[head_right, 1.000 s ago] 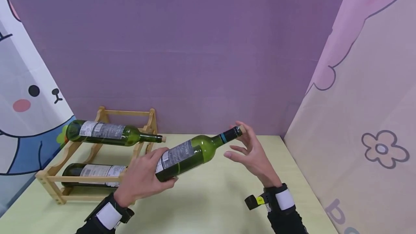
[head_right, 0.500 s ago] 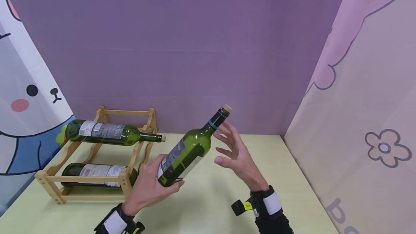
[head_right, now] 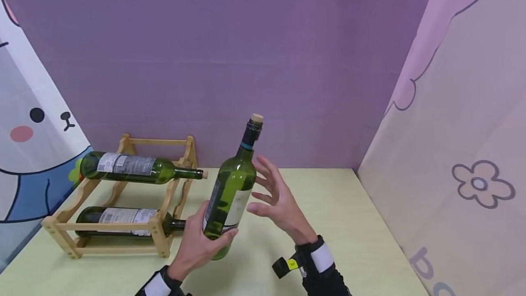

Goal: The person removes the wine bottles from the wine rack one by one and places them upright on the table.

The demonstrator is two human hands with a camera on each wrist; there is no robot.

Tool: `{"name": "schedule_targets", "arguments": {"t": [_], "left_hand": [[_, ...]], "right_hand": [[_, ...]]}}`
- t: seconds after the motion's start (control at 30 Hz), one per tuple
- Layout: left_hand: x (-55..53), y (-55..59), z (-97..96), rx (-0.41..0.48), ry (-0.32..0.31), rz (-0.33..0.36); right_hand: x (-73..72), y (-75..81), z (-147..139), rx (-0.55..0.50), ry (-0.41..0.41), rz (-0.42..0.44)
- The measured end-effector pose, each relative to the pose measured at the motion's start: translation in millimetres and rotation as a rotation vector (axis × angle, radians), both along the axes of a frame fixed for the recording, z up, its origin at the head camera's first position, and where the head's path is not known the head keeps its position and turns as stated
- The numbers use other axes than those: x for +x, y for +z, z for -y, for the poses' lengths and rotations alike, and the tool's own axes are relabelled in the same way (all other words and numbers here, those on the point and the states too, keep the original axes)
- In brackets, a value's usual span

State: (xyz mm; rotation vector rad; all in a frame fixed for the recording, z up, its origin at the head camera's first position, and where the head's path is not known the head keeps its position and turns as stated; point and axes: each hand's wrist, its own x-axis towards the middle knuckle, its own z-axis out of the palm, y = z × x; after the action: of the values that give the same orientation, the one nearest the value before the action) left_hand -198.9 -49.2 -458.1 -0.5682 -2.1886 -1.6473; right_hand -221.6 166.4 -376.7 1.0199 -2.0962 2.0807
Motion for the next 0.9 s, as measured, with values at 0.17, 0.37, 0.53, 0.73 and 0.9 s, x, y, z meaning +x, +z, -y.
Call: {"name": "schedule_targets", "arguments": {"t": [0.17,0.37,0.53,0.73,0.9], "left_hand": [[1.7,-2.9,-8.6,0.044,-0.004,-0.024],[3.6,-5.7,-16.2,0.111,-0.048,-0.031],[4.8,-9.5,-20.6,0.132,-0.056,0.039],[4.6,-14.1,-24.3,0.105,-0.078,0.042],[4.1,-16.9,-27.0,0.109,-0.12,0.0]], "right_hand": [[2.4,2.6,14,-0.022,-0.002,0.027],[3.3,2.3,29,-0.067,0.017,0.009],[3.5,1.8,38,-0.079,-0.035,0.007],[3.2,2.1,45,-0.12,-0.046,0.037],[5.8,-0.3,51,-0.142,-0.115,0.051]]}}
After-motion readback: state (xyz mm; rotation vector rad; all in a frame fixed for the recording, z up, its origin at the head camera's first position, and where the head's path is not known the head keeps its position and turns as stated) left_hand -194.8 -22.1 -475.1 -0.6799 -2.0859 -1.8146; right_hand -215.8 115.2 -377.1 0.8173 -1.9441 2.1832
